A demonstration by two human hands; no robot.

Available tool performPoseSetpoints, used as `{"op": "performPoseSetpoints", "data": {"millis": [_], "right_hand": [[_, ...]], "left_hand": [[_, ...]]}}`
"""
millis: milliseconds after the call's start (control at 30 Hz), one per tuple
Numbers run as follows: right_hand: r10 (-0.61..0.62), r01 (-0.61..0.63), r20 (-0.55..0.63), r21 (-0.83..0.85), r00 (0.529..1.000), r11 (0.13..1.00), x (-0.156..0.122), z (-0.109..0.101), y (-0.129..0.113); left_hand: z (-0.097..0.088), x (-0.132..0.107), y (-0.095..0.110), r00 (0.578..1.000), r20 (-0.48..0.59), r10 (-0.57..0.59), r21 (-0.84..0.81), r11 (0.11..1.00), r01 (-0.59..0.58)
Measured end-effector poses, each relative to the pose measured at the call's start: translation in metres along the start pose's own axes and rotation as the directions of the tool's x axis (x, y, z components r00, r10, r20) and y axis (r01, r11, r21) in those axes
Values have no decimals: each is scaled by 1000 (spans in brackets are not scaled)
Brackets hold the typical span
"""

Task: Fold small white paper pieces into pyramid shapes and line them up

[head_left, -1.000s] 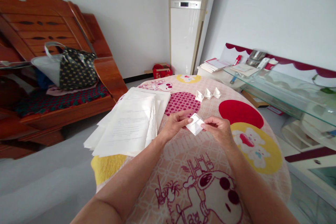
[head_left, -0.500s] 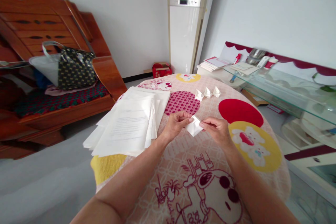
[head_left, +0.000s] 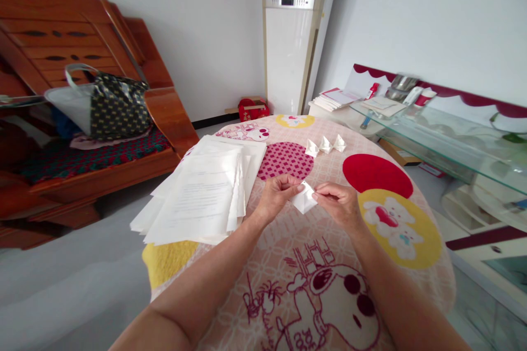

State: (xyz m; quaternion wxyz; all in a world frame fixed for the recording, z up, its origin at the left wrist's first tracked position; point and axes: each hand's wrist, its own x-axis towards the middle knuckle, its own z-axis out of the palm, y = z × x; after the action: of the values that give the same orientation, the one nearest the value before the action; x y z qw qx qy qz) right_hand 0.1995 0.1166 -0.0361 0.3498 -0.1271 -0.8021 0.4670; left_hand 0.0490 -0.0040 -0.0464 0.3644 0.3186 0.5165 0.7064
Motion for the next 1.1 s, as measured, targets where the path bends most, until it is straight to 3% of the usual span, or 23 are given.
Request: {"op": "performPoseSetpoints", "data": {"millis": [467, 633, 800, 967, 1100], "right_hand": [[-1, 0, -5, -15, 1000, 1000, 0, 2, 0], [145, -144, -23, 30, 989, 989, 0, 0, 5], [319, -271, -136, 285, 938, 920, 3, 4, 6], [372, -358, 3, 280, 928, 891, 2, 16, 3], [415, -400, 7, 282, 910, 872, 0, 23, 0]], "left_hand": [[0, 1, -5, 998, -52, 25, 5, 1000, -25], [-1, 3, -6, 990, -137, 21, -21, 999, -24], [-2, 5, -7, 976, -215, 24, -69, 997, -39], [1, 3, -8, 978, -207, 21, -47, 998, -31], [4, 2, -9, 981, -193, 10, -20, 1000, -14]]}}
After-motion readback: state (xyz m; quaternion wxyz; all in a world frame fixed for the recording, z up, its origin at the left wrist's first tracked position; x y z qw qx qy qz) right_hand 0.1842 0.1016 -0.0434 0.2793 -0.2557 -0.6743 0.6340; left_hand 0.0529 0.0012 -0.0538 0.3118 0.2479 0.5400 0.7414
